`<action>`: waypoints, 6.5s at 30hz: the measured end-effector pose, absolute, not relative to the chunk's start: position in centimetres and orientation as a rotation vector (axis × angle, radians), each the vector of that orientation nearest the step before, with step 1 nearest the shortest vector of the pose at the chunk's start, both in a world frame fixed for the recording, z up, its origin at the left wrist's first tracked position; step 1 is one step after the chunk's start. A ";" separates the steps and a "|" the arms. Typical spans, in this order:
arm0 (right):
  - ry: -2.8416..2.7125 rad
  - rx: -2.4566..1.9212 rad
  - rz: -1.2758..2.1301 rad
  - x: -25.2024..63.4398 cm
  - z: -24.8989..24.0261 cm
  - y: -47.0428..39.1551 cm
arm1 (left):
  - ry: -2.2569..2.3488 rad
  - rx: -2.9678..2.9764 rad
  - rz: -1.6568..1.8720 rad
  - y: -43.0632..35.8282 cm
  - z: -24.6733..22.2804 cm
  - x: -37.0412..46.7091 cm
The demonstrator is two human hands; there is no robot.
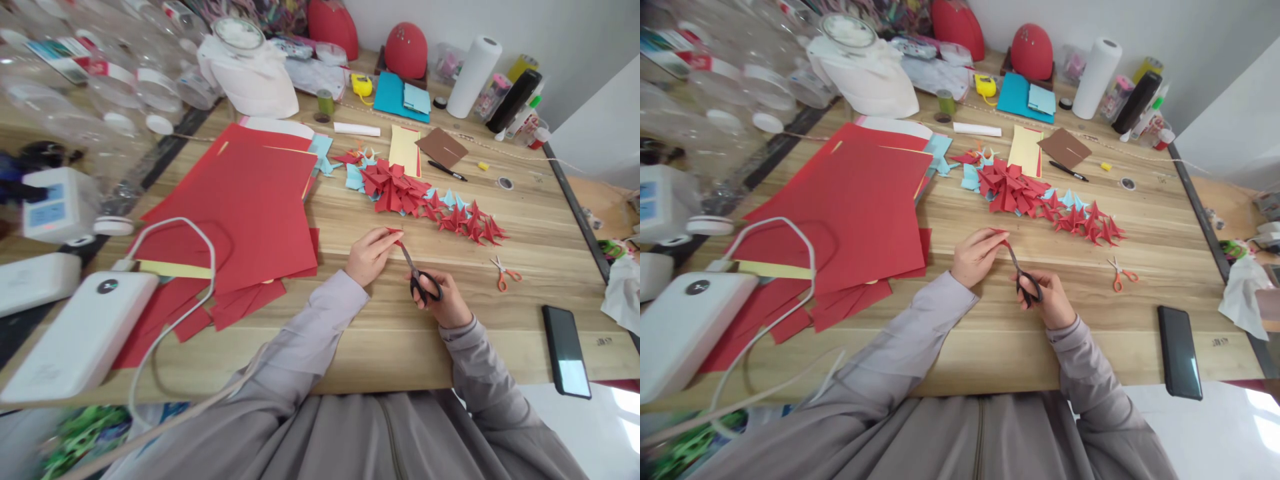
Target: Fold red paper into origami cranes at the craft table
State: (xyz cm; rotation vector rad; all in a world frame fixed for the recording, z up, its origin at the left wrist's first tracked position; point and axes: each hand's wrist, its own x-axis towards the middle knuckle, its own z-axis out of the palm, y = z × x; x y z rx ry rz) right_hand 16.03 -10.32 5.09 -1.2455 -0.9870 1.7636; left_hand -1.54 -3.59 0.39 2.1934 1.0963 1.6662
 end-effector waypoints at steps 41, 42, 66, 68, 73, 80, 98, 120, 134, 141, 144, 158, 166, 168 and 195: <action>-0.723 -0.965 2.045 16.8 5.9 -9.8 | 0.946 1.228 1.317 -2.7 0.5 -1.8; -0.767 -0.982 2.036 16.8 5.8 -9.9 | 0.947 1.262 1.327 -2.7 0.4 -1.8; -1.013 -1.114 1.969 16.5 4.3 -10.1 | 0.962 1.518 1.315 -3.0 0.8 -1.8; -1.001 -1.122 1.971 16.5 4.4 -10.1 | 0.973 1.519 1.321 -3.0 0.7 -1.8; -0.967 -1.136 1.978 16.5 4.5 -10.1 | 0.951 1.570 1.314 -2.9 0.6 -1.8; -0.951 -1.147 1.964 16.5 4.4 -10.1 | 0.940 1.629 1.306 -3.1 0.7 -1.8; -0.835 -1.137 1.965 16.6 5.2 -10.1 | 1.011 2.137 1.500 -3.1 -0.3 -2.2; -0.905 -1.210 1.897 16.3 5.8 -10.2 | 1.043 2.204 1.593 -3.2 0.2 -2.3; -0.937 -1.210 1.881 16.4 5.7 -10.2 | 1.067 2.233 1.638 -3.2 0.3 -2.3; -0.959 -1.226 1.875 16.4 5.6 -10.2 | 1.056 2.208 1.638 -3.2 0.2 -2.3; -0.964 -1.231 1.871 16.4 5.6 -10.2 | 1.052 2.207 1.634 -3.2 0.3 -2.3; -0.990 -1.242 1.835 16.3 5.7 -10.3 | 1.105 2.200 1.578 -3.4 0.4 -2.3; -1.006 -1.230 1.812 16.5 5.9 -10.1 | 1.149 1.991 1.630 -3.5 0.5 -2.0; -1.032 -1.248 1.784 16.5 5.8 -10.1 | 1.165 1.883 1.653 -3.4 0.6 -1.8; -1.886 -2.206 -0.377 23.2 2.5 -13.2 | 0.869 0.806 1.328 -3.6 2.0 -0.6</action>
